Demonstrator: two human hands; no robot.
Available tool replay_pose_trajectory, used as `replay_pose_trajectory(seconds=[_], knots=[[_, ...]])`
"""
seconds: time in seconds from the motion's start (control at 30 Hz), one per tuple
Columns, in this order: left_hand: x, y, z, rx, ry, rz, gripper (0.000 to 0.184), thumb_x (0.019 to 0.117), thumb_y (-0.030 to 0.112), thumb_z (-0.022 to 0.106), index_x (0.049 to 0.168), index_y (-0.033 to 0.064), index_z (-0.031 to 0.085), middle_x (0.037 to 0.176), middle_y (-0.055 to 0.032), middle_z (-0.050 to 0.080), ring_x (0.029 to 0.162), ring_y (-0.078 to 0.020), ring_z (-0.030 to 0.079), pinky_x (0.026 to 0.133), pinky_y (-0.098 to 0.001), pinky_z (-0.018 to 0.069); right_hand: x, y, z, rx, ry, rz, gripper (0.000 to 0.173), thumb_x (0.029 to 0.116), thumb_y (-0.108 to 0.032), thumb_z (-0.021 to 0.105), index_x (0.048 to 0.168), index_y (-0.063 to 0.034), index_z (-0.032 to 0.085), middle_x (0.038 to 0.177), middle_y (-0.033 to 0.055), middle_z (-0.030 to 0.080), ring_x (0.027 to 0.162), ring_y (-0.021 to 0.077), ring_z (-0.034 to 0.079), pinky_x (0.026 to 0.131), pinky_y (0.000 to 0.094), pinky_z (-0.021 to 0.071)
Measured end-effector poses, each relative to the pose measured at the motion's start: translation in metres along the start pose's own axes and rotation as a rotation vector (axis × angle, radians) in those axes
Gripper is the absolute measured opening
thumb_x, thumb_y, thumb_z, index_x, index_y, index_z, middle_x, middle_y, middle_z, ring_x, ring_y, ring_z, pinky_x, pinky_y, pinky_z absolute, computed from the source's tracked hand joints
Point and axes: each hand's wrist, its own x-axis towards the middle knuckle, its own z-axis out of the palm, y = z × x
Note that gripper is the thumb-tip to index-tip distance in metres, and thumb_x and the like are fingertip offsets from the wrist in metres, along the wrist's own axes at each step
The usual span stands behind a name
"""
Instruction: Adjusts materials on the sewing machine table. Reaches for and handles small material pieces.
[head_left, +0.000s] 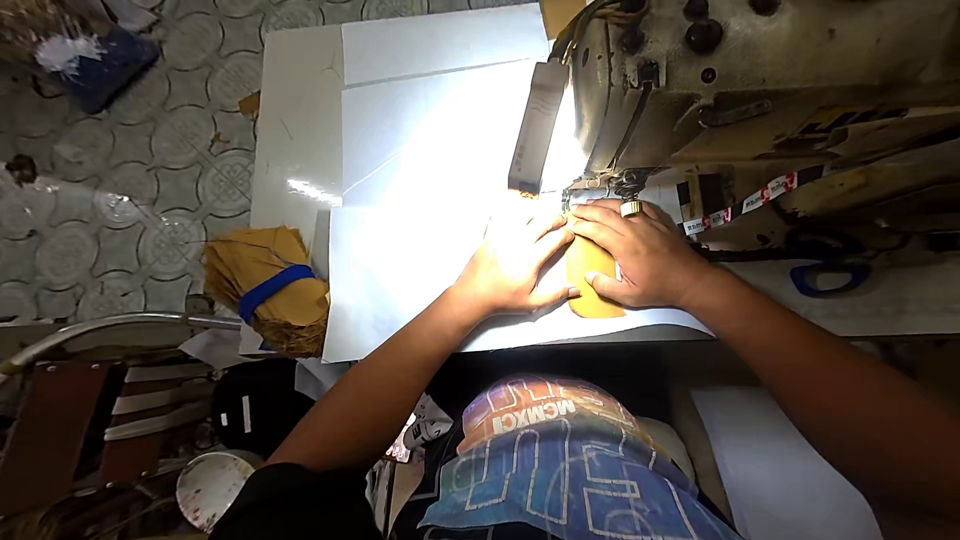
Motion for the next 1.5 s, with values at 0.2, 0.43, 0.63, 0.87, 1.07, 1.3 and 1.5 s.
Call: replay_pose_trajectory(seconds=[0.2,0.43,0.63,0.87,1.07,1.3,1.5], knots=[[0.001,-0.001,-0.003,0.009,-0.04,-0.034,0.079,0.0908,0.077,0.044,0.142,0.0187,0.061,0.147,-0.0059,0.058,0.139,-0.0255,0.05,0.114,-0.0547,0.0355,-0.001,-0.001,-0.003,-0.005,-0.031,0.013,0.073,0.0903,-0.049,0.05,0.154,-0.0132,0.047,0.161,0.0067,0.043,0.151,0.0262,0.036,0.124,0.051,0.0233],[-0.008,0.011,-0.013,0.048,-0.112,-0.143,0.078,0.0944,0.075,0.039,0.15,0.022,0.054,0.151,-0.0051,0.054,0.14,-0.0278,0.049,0.112,-0.0629,0.0342,-0.037,-0.046,0.002,0.008,0.131,0.194,0.051,0.0993,-0.044,0.047,0.133,-0.0117,0.068,0.155,0.0135,0.049,0.149,0.0335,0.037,0.122,0.0595,0.0265],[-0.048,0.035,-0.017,0.06,-0.138,-0.248,0.077,0.0945,0.073,0.042,0.153,0.0236,0.05,0.16,-0.0041,0.045,0.147,-0.0305,0.042,0.113,-0.0677,0.0323,-0.059,-0.057,0.016,0.05,0.095,0.238,0.063,0.0983,-0.053,0.044,0.145,-0.0131,0.058,0.162,0.0121,0.041,0.154,0.0314,0.03,0.124,0.0612,0.0188],[-0.055,0.036,-0.018,0.101,-0.165,-0.263,0.081,0.0925,0.078,0.037,0.156,0.0276,0.046,0.164,-0.0028,0.041,0.149,-0.0288,0.04,0.115,-0.0689,0.0251,-0.055,-0.057,0.016,0.01,0.064,0.251,0.065,0.0946,-0.054,0.045,0.147,-0.0183,0.056,0.161,0.0128,0.041,0.154,0.0331,0.029,0.123,0.0621,0.0187],[-0.036,0.012,-0.022,0.099,-0.204,-0.273,0.082,0.0922,0.078,0.036,0.156,0.0284,0.045,0.162,-0.0037,0.044,0.15,-0.0293,0.038,0.118,-0.0678,0.0216,-0.034,-0.041,0.013,-0.008,0.044,0.274,0.066,0.0943,-0.054,0.041,0.149,-0.0191,0.055,0.16,0.0144,0.042,0.153,0.0358,0.03,0.121,0.064,0.0195],[0.001,-0.039,-0.021,0.099,-0.204,-0.295,0.088,0.0897,0.083,0.034,0.159,0.0296,0.041,0.165,0.0028,0.038,0.157,-0.022,0.023,0.126,-0.0588,0.0127,0.005,-0.003,-0.001,-0.013,0.025,0.332,0.067,0.0951,-0.059,0.041,0.139,-0.0127,0.063,0.134,0.0184,0.063,0.135,0.0374,0.052,0.117,0.0609,0.0269],[0.043,-0.061,-0.047,0.126,-0.308,-0.299,0.085,0.086,0.066,0.059,0.158,0.0247,0.041,0.169,-0.0008,0.03,0.158,-0.0282,0.019,0.12,-0.068,0.0135,0.035,0.031,-0.009,-0.099,-0.085,0.359,0.062,0.1011,-0.06,0.04,0.1,-0.0076,0.073,0.106,0.0184,0.072,0.11,0.0367,0.068,0.086,0.064,0.0512]])
